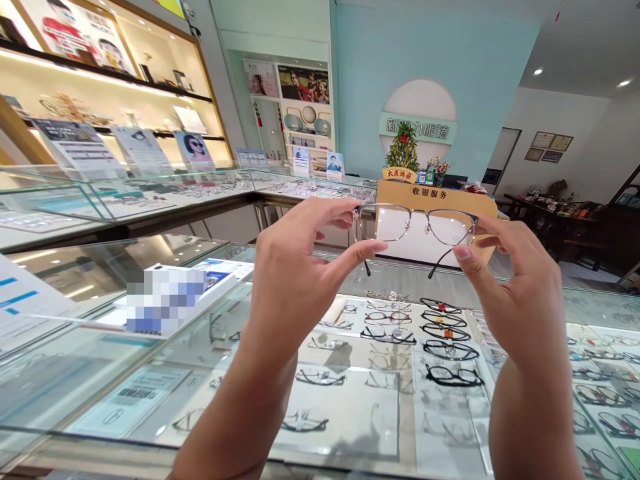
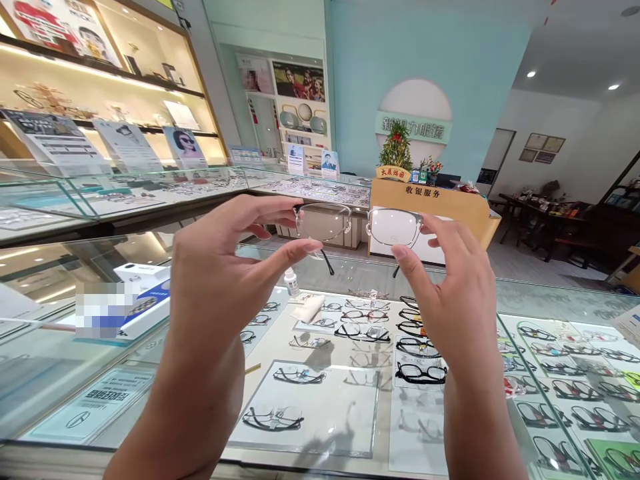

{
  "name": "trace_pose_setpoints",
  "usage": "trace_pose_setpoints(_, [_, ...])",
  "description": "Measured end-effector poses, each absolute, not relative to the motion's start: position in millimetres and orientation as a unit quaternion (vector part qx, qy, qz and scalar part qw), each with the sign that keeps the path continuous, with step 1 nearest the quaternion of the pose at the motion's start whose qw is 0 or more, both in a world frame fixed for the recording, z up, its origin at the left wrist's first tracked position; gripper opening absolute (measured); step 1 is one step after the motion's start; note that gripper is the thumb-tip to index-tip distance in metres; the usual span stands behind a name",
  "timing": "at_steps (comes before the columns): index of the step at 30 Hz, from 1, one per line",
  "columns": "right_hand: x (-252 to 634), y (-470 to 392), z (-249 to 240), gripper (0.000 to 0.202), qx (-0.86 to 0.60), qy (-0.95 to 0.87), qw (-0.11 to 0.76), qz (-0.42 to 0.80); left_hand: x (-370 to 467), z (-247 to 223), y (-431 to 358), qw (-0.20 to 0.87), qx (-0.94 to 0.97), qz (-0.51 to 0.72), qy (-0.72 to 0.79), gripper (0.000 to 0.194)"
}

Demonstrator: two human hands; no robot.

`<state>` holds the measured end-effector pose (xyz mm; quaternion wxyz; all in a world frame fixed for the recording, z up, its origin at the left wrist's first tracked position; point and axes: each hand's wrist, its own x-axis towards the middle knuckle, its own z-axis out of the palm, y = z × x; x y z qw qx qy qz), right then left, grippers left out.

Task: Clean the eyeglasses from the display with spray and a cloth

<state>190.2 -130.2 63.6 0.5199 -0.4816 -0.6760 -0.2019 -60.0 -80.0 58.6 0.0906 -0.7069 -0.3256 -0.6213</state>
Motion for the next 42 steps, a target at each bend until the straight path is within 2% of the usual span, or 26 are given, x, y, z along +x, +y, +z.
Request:
trace_pose_setpoints(5, [192,-130,63,0.036,-0.471,-0.682,0.527,-0.189,-58,60,-85,0.073,-0.698,-0.632,-0.329,0.031])
trace_pose_setpoints(10, [191,-130,64,0.038,-0.476,-0.673,0.535,-0.188,-57,57,-82,0.069,-0.69,-0.641,-0.329,0.037])
trace_pose_setpoints(19, [184,-130,61,0.046,-0.488,-0.662,0.517,-0.238,-60,57,-80,0.048,-0.675,-0.656,-0.334,0.036])
trace_pose_setpoints(26, [183,-131,62,0.045,-0.482,-0.666,0.502,-0.267,-62,60,-75,0.044,-0.676,-0.683,-0.274,0.039])
trace_pose_setpoints(42, [177,-135,62,0.042,-0.481,-0.669,0.49,-0.285,-65,62,-80,0.042,-0.667,-0.676,-0.309,0.037])
